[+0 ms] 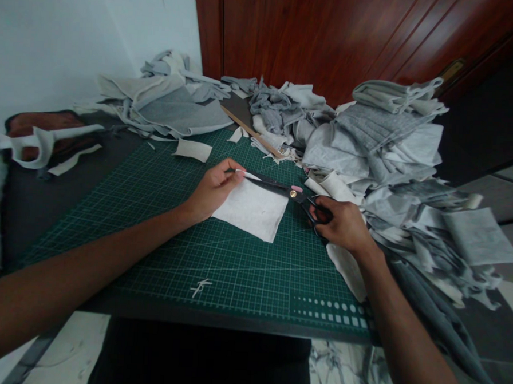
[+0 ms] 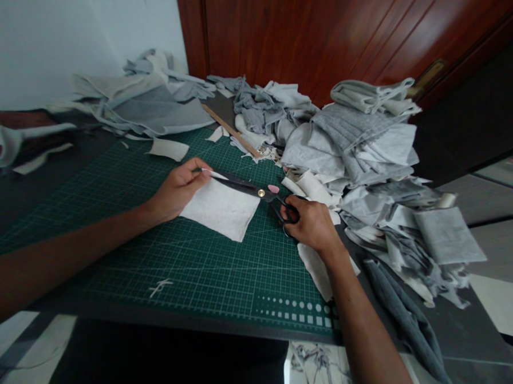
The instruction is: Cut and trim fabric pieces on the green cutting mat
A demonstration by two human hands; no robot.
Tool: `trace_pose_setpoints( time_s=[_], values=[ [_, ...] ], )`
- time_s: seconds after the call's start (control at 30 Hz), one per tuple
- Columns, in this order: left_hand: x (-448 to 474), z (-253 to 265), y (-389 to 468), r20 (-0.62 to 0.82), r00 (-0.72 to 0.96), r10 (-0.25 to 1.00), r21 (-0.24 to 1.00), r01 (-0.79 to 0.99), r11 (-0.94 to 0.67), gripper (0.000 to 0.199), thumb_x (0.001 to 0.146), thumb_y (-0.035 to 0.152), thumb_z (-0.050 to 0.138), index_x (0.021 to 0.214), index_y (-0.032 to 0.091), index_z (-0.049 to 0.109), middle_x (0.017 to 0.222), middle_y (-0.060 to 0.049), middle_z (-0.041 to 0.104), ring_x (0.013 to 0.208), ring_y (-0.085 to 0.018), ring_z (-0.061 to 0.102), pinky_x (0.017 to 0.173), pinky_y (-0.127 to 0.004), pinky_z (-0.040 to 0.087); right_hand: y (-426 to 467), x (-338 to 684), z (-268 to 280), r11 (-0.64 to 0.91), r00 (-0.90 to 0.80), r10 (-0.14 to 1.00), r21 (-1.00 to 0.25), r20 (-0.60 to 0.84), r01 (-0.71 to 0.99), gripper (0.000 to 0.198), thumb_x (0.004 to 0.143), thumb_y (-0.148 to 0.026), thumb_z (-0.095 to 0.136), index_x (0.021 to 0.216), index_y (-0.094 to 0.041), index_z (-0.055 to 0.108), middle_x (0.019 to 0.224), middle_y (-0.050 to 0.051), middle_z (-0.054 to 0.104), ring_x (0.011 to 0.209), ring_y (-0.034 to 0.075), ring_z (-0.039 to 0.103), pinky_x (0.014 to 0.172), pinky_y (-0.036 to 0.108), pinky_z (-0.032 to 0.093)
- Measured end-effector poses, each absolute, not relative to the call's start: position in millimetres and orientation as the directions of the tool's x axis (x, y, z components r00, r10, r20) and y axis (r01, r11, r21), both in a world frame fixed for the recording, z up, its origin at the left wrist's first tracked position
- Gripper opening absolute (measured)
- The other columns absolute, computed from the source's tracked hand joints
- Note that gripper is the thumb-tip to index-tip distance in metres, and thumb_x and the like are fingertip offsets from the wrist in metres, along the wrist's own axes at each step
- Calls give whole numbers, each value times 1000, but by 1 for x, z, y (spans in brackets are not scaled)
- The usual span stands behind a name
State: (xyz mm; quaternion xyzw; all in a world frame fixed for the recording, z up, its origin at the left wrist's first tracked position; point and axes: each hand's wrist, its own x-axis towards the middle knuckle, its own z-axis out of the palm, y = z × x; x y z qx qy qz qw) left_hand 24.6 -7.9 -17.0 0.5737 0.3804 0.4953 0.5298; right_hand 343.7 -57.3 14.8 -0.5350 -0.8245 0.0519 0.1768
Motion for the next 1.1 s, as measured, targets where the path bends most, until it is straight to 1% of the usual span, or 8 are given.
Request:
trace_pose_setpoints(
  time_s=[0.13, 0.27, 0.37, 0.57, 0.8, 0.9, 1.0, 1.1],
  values=[
    [24, -17, -8, 161, 223, 961, 986, -81, -146, 17, 99, 32, 64, 98, 21, 51, 68, 5, 54, 53, -9, 41, 47, -23, 30, -56, 346, 14, 429, -375, 898, -277, 228, 860, 15, 69, -21, 61, 83, -22, 66, 67, -2, 64, 56, 15, 55, 59, 26, 35],
    [24, -18, -7, 176, 224, 958, 983, -94, -159, 21, 94, 35, 68, 96, 22, 51, 67, 5, 54, 51, -9, 42, 45, -22, 30, -56, 346, 12, 425, -364, 898, -272, 247, 864, 16, 73, -23, 60, 86, -22, 68, 68, 0, 65, 56, 15, 55, 59, 26, 35],
    [25, -19, -6, 183, 223, 957, 982, -87, -167, 24, 91, 37, 71, 94, 23, 51, 65, 6, 52, 49, -9, 41, 44, -21, 30, -56, 346, 10, 414, -349, 901, -271, 258, 869, 14, 76, -26, 59, 85, -22, 68, 67, 1, 65, 55, 15, 54, 58, 26, 34],
    [25, -18, -6, 187, 213, 959, 981, -93, -171, 24, 90, 37, 71, 93, 23, 52, 64, 6, 52, 48, -9, 41, 43, -21, 29, -55, 346, 11, 417, -352, 898, -253, 264, 873, 14, 79, -28, 58, 84, -21, 69, 68, 2, 66, 55, 15, 54, 58, 27, 34],
    [26, -16, -7, 200, 207, 958, 979, -77, -188, 20, 92, 34, 70, 93, 23, 53, 61, 6, 51, 47, -9, 39, 42, -22, 28, -56, 345, 13, 430, -361, 893, -271, 267, 861, 13, 82, -29, 57, 82, -21, 67, 65, 1, 63, 54, 14, 51, 58, 27, 34],
    [26, -16, -7, 197, 210, 957, 980, -75, -185, 21, 92, 35, 70, 94, 23, 54, 63, 5, 53, 48, -10, 41, 43, -22, 29, -57, 344, 12, 443, -377, 890, -289, 257, 848, 11, 84, -29, 58, 81, -21, 65, 63, -1, 60, 52, 13, 48, 57, 26, 33],
    [26, -16, -7, 184, 227, 956, 982, -79, -170, 22, 92, 36, 70, 95, 22, 54, 65, 5, 55, 50, -10, 43, 44, -22, 31, -57, 344, 12, 452, -385, 884, -280, 264, 847, 8, 83, -28, 61, 79, -21, 63, 61, -2, 58, 51, 12, 45, 56, 26, 32],
    [26, -16, -8, 161, 249, 955, 986, -87, -143, 22, 92, 36, 70, 95, 22, 54, 66, 5, 56, 50, -10, 42, 43, -21, 31, -56, 346, 10, 452, -389, 886, -283, 254, 846, 6, 79, -26, 64, 83, -21, 65, 63, -3, 59, 51, 12, 45, 56, 26, 32]
  ],
)
